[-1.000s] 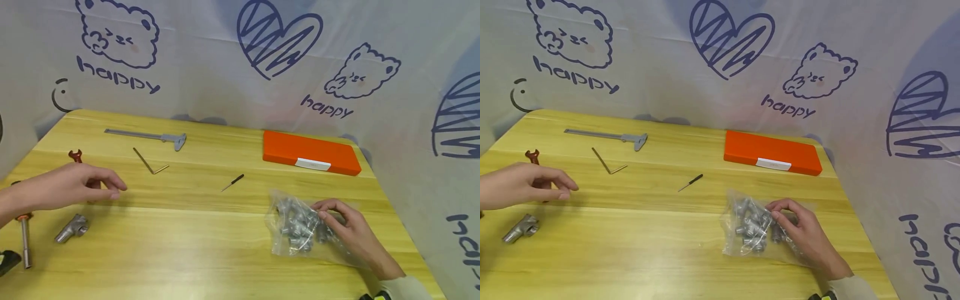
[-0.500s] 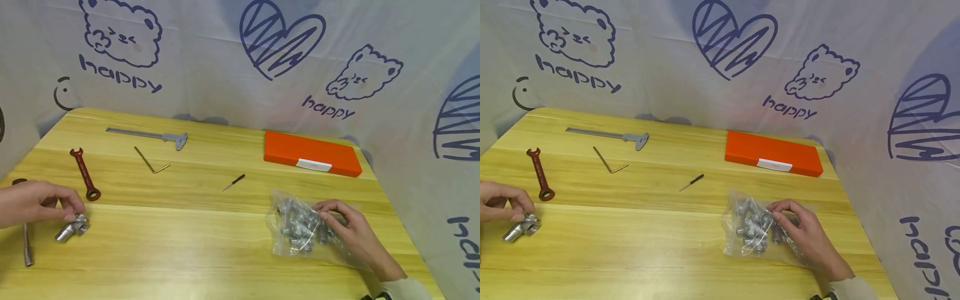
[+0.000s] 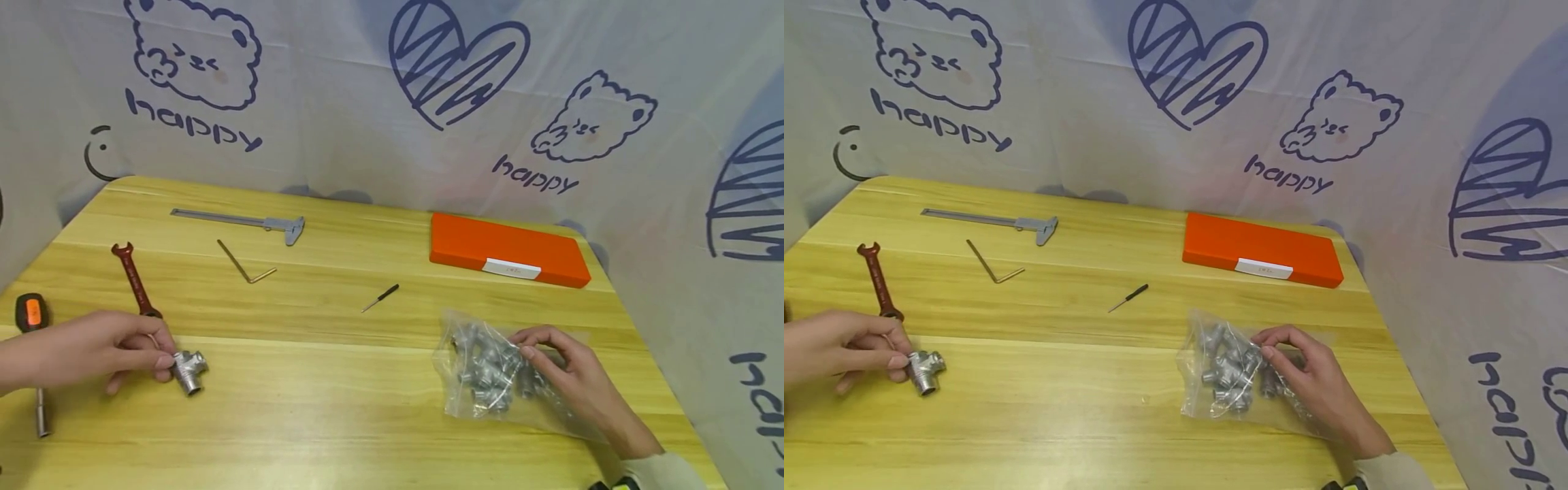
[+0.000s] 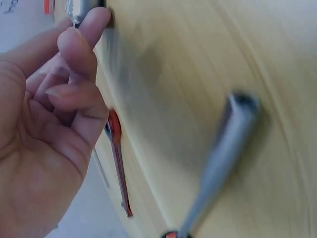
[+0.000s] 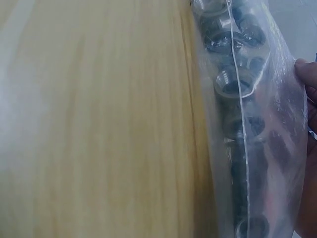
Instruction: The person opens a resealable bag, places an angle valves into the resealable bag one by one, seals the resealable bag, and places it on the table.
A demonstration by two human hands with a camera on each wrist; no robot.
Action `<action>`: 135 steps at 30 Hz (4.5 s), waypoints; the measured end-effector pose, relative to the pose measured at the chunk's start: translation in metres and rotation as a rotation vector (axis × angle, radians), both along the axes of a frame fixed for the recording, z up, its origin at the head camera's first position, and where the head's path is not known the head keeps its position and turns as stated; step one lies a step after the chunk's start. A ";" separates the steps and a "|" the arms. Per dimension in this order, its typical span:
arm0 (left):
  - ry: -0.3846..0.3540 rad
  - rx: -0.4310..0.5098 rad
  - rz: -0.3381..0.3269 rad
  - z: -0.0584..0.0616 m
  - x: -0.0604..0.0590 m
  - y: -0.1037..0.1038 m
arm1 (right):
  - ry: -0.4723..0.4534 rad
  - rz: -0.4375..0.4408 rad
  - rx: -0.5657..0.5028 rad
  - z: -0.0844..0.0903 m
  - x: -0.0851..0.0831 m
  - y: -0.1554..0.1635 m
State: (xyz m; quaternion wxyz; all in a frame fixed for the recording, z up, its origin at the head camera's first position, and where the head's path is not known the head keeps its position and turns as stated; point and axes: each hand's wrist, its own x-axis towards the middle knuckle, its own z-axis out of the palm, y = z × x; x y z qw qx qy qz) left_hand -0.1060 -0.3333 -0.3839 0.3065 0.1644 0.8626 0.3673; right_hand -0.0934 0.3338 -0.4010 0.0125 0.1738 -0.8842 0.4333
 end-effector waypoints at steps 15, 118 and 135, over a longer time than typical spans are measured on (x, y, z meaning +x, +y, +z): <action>0.021 0.011 -0.093 -0.001 -0.003 0.016 | -0.022 -0.022 0.004 0.000 0.001 0.001; 0.391 0.067 -0.073 0.064 -0.028 0.247 | -0.085 0.032 -0.285 0.070 -0.057 -0.070; 0.877 0.209 0.043 0.138 0.017 0.216 | 0.019 0.104 -0.751 0.091 -0.006 -0.089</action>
